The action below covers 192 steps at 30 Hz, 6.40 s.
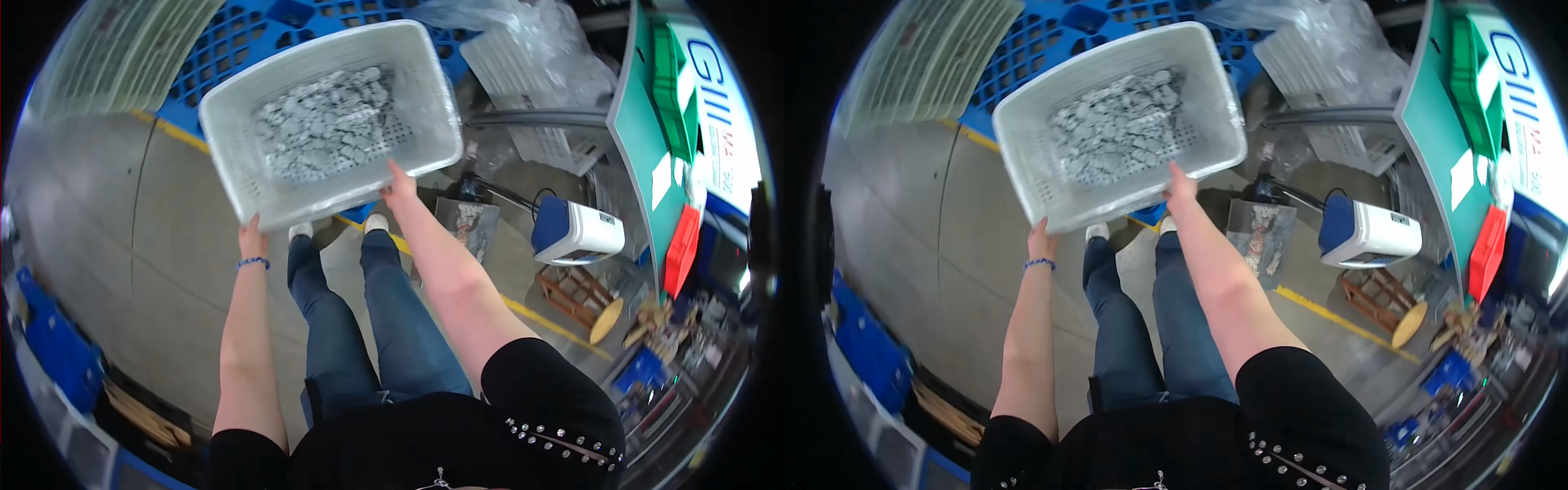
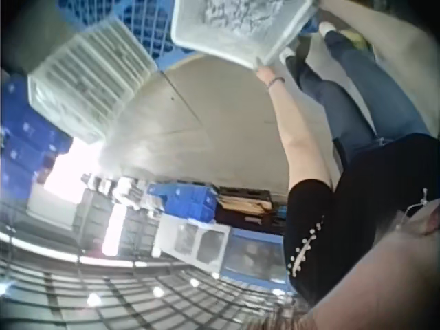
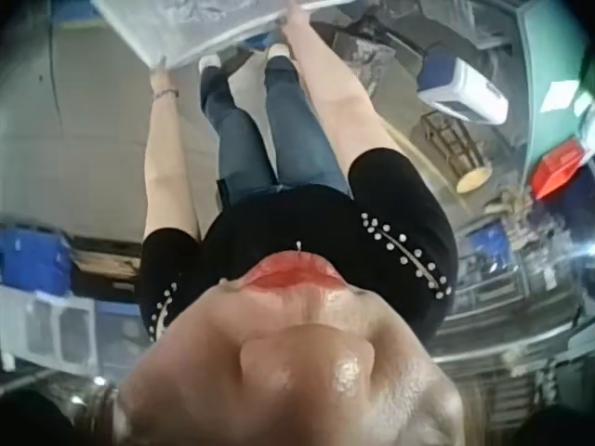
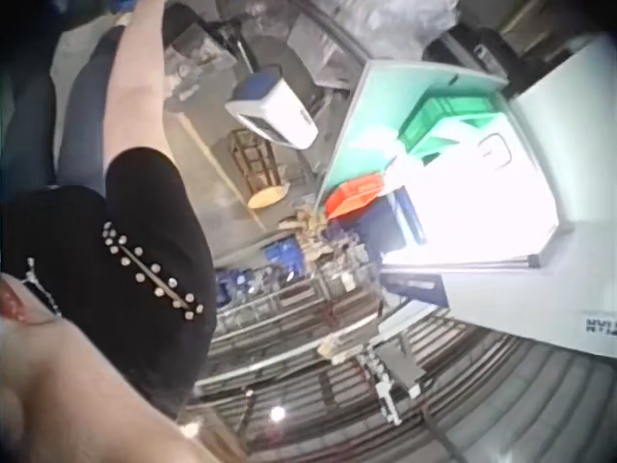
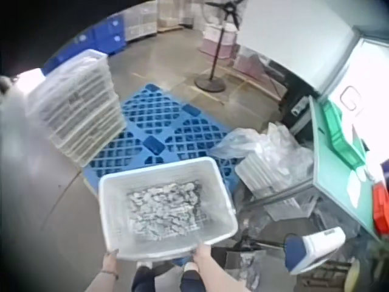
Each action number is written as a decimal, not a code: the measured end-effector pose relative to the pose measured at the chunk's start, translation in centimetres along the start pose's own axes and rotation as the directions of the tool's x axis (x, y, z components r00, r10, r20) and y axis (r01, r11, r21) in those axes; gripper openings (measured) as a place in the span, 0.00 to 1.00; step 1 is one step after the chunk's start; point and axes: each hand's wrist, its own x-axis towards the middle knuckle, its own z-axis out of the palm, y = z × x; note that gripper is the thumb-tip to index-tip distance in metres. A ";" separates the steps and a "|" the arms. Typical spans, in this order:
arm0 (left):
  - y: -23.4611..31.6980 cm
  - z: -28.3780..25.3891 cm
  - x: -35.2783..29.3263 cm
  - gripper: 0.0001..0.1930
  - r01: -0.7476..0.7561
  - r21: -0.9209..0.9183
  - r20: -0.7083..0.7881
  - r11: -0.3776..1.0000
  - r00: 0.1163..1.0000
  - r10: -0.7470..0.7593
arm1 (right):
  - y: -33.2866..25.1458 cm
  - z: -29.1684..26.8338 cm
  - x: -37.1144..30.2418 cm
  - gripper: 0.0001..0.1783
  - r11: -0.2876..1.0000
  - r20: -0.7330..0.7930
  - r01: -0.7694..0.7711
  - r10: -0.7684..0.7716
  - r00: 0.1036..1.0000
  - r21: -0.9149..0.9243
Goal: Sorting and inspecting small manufactured components in a bin.
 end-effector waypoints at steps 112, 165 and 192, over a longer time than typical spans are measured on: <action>-106.9 60.0 -92.0 0.32 -0.172 0.314 -0.423 0.934 0.855 0.300 | -48.5 -175.3 13.8 0.11 0.947 -0.229 -0.022 0.101 0.968 0.322; -106.7 94.2 -102.1 0.27 -0.229 0.865 0.420 0.447 0.818 -0.394 | -42.1 -210.1 -20.8 0.13 0.900 -0.654 -0.261 -0.036 0.756 -0.350; -156.3 135.5 -153.5 0.17 -0.960 -0.236 0.683 -0.153 -0.052 -0.728 | -48.1 -260.4 -24.0 0.16 0.900 -0.581 0.416 -0.270 0.768 0.132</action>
